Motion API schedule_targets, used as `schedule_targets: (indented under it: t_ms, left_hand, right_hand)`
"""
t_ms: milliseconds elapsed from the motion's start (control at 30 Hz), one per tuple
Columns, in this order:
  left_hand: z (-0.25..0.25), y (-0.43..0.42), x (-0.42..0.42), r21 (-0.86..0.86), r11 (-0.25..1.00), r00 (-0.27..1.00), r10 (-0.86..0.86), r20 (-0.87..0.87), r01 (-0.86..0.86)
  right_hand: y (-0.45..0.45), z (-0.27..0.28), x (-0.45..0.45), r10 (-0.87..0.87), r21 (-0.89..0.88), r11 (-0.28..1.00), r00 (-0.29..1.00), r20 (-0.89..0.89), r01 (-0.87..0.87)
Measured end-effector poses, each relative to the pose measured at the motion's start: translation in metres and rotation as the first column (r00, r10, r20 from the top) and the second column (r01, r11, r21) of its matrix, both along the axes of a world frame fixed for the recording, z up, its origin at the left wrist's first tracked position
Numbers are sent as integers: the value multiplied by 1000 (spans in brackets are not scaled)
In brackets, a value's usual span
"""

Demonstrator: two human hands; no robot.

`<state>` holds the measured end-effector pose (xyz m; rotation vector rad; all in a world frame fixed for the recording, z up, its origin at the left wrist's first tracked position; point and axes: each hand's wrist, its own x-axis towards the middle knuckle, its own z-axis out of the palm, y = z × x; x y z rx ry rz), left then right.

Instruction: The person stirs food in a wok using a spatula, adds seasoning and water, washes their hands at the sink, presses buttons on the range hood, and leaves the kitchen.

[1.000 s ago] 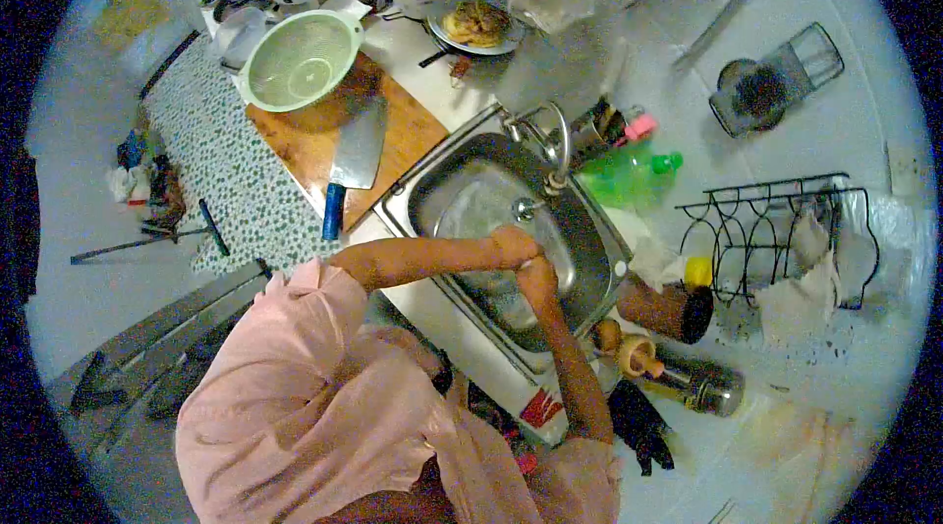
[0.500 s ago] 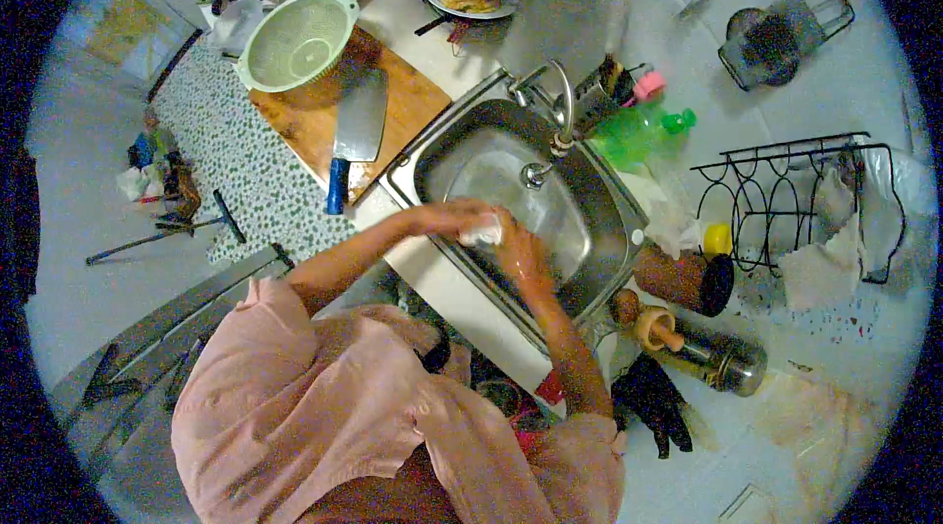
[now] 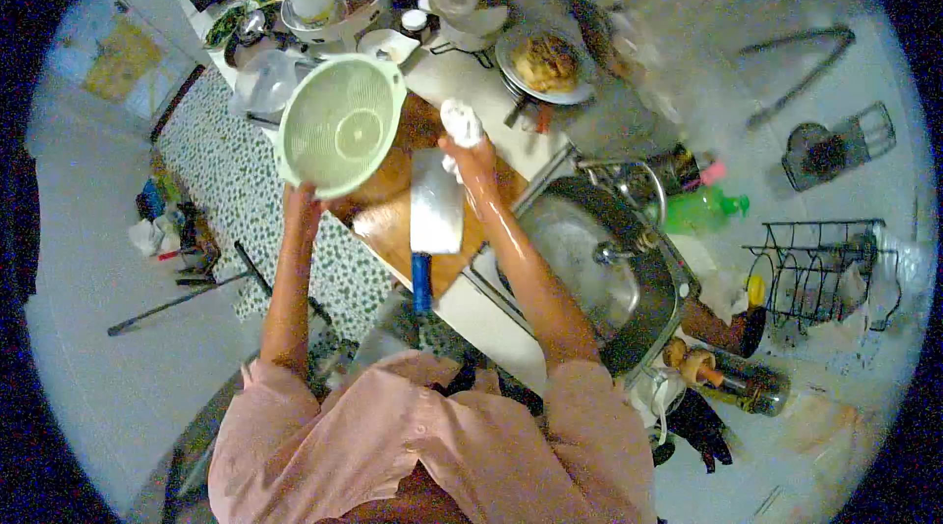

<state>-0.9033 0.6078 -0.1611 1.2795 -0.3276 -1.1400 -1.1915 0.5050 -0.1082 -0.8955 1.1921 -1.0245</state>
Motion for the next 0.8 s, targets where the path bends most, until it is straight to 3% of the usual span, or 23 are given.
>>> schedule_targets:
  t_ms: [67, 133, 167, 200, 233, 267, 333, 400, 433, 500, 567, 633, 700, 767, 800]
  left_hand:
    - [24, 34, 13, 73, 997, 990, -40, 138, 30]
    - [59, 69, 23, 239, 971, 983, -68, 168, 27]
    - [64, 82, 26, 169, 986, 989, -12, 147, -14]
    - [66, 98, 45, 330, 940, 964, -160, 212, 84]
    - [67, 108, 43, 248, 968, 987, -6, 159, -34]
    - [72, 110, 45, 276, 960, 989, -7, 151, -36]
    - [72, 114, 57, 306, 951, 990, 1, 140, -44]
    - [65, 121, 69, 372, 928, 970, -91, 225, 1]
    - [60, 120, 71, 378, 926, 971, -88, 223, -3]
    - [57, 115, 70, 314, 948, 969, -27, 245, -53]
    - [65, 104, 68, 338, 939, 972, -12, 236, -70]
    - [69, 96, 68, 325, 944, 964, -35, 264, -55]
    - [56, 90, 74, 328, 945, 944, -94, 315, -15]
    - [57, 77, 70, 294, 956, 903, -126, 411, 0]
    - [6, 89, 99, 190, 981, 783, -96, 614, -29]
  right_hand:
    - [-59, -27, 38, -39, -50, 998, 999, -31, 37]
    - [-119, -70, 74, -168, -107, 981, 983, -69, 160]
    - [-154, -104, 86, -207, -107, 976, 960, -186, 190]
    - [-183, -135, 96, -264, -164, 960, 931, -253, 227]
    - [-213, -166, 106, -323, -221, 939, 891, -320, 262]
    - [-242, -195, 116, -384, -275, 916, 840, -383, 293]
    - [-252, -193, 141, -421, -248, 899, 867, -268, 360]
    - [-247, -178, 157, -349, -244, 933, 829, -438, 263]
    - [-239, -154, 164, -343, -239, 936, 830, -441, 259]
    - [-219, -112, 172, -362, -198, 931, 685, -633, 308]
    - [-218, -117, 169, -414, -154, 901, 697, -586, 406]
    - [-196, -103, 146, -202, -91, 977, 969, -143, 191]
    - [-137, -69, 118, -194, 248, 956, 973, 125, 159]
    - [-71, -39, 76, -134, 76, 988, 991, 12, 133]
    - [-37, -20, 47, -98, 73, 993, 992, 79, 93]
